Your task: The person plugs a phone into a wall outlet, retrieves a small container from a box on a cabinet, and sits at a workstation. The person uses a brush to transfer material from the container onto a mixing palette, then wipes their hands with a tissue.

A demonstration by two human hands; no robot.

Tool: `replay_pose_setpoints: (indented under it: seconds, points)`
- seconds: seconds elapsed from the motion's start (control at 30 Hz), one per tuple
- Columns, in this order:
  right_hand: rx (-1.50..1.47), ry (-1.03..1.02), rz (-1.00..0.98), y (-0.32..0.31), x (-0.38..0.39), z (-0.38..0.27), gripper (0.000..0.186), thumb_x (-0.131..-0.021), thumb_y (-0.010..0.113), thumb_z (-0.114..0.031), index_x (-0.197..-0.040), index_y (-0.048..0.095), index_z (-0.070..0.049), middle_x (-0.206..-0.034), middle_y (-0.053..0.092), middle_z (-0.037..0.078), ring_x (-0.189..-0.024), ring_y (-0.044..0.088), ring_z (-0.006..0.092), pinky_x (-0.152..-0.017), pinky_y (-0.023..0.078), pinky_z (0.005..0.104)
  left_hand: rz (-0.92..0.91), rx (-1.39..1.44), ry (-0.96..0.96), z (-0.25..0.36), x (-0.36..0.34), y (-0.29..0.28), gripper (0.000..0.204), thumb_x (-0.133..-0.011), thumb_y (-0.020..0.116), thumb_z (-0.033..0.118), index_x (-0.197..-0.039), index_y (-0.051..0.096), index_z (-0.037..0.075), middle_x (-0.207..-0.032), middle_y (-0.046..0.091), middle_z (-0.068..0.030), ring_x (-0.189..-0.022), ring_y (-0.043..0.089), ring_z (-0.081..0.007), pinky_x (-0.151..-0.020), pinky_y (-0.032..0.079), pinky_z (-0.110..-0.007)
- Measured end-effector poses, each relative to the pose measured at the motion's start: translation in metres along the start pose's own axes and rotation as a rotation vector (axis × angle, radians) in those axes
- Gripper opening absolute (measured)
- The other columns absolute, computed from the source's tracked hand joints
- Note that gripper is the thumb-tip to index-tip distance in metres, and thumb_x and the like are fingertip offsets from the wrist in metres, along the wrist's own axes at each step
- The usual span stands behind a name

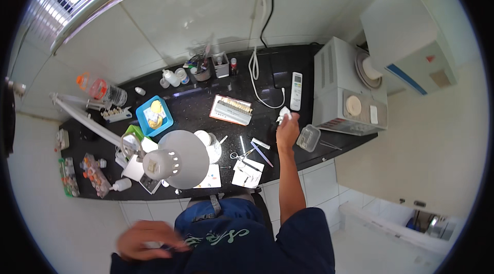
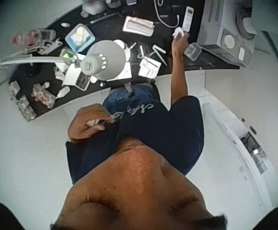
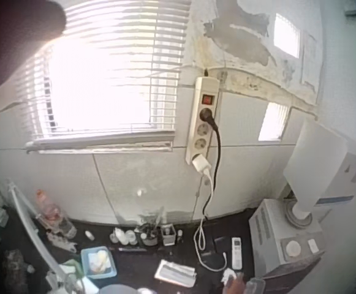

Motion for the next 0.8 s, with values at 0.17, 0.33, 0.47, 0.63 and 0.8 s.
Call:
replay_pose_setpoints:
  seconds: [0.17, 0.33, 0.47, 0.63, 0.8]
  points:
    - [-1.102, 0.441, -0.263, -0.066, 0.026, -0.042, 0.028, -0.101, 0.054, -0.029, -0.114, 0.054, -0.005, -0.105, 0.065, 0.007, -0.089, 0.066, 0.0170, -0.073, 0.057, 0.0330, 0.658, -0.280, 0.362, 0.032, -0.006, -0.006, 0.037, -0.092, 0.065, 0.028, -0.117, 0.060, 0.001, -0.068, 0.066, -0.0039, -0.062, 0.062, -0.0157, -0.067, 0.050, -0.032]
    - [-1.254, 0.385, -0.467, -0.123, 0.065, -0.122, 0.024, -0.101, 0.054, -0.023, -0.113, 0.058, -0.003, -0.101, 0.066, 0.004, -0.088, 0.064, 0.0120, -0.076, 0.050, 0.0249, 0.534, -0.014, 0.074, -0.068, -0.111, 0.041, 0.063, -0.089, 0.066, 0.016, -0.141, 0.035, 0.001, -0.135, 0.049, -0.0158, -0.125, 0.050, -0.0276, -0.100, 0.042, -0.038]
    - [-1.097, 0.249, -0.457, -0.159, 0.083, -0.125, 0.021, -0.098, 0.060, -0.019, -0.106, 0.063, 0.000, -0.094, 0.066, 0.003, -0.084, 0.060, 0.0068, -0.073, 0.047, 0.0216, 0.564, 0.567, -0.167, -0.138, -0.172, 0.064, 0.067, -0.091, 0.069, 0.025, -0.141, 0.033, -0.001, -0.133, 0.048, -0.0149, -0.124, 0.047, -0.0191, -0.095, 0.046, -0.033]
    - [-0.878, 0.183, -0.469, -0.188, 0.070, -0.114, 0.021, -0.095, 0.065, -0.018, -0.102, 0.067, 0.002, -0.080, 0.066, 0.000, -0.068, 0.057, 0.0039, -0.061, 0.045, 0.0190, 0.646, 0.746, -0.182, -0.131, -0.198, 0.073, 0.021, -0.097, 0.061, 0.019, -0.106, 0.058, 0.001, -0.092, 0.066, -0.0043, -0.078, 0.063, -0.0090, -0.069, 0.052, -0.024]
    - [-0.874, 0.258, -0.629, -0.203, 0.041, -0.081, 0.018, -0.093, 0.066, -0.010, -0.106, 0.065, 0.003, -0.085, 0.068, 0.003, -0.071, 0.060, 0.0042, -0.061, 0.045, 0.0188, 0.691, 0.760, -0.183, -0.148, -0.229, 0.093, 0.022, -0.098, 0.059, 0.021, -0.110, 0.055, 0.003, -0.099, 0.065, -0.0077, -0.091, 0.065, -0.0130, -0.077, 0.056, -0.028]
Point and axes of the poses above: each hand's wrist, its own x-axis away from the middle knuckle, its own y-axis out of the palm, z = x × y, the point moved 3 cm from there along -x, towards the middle knuckle
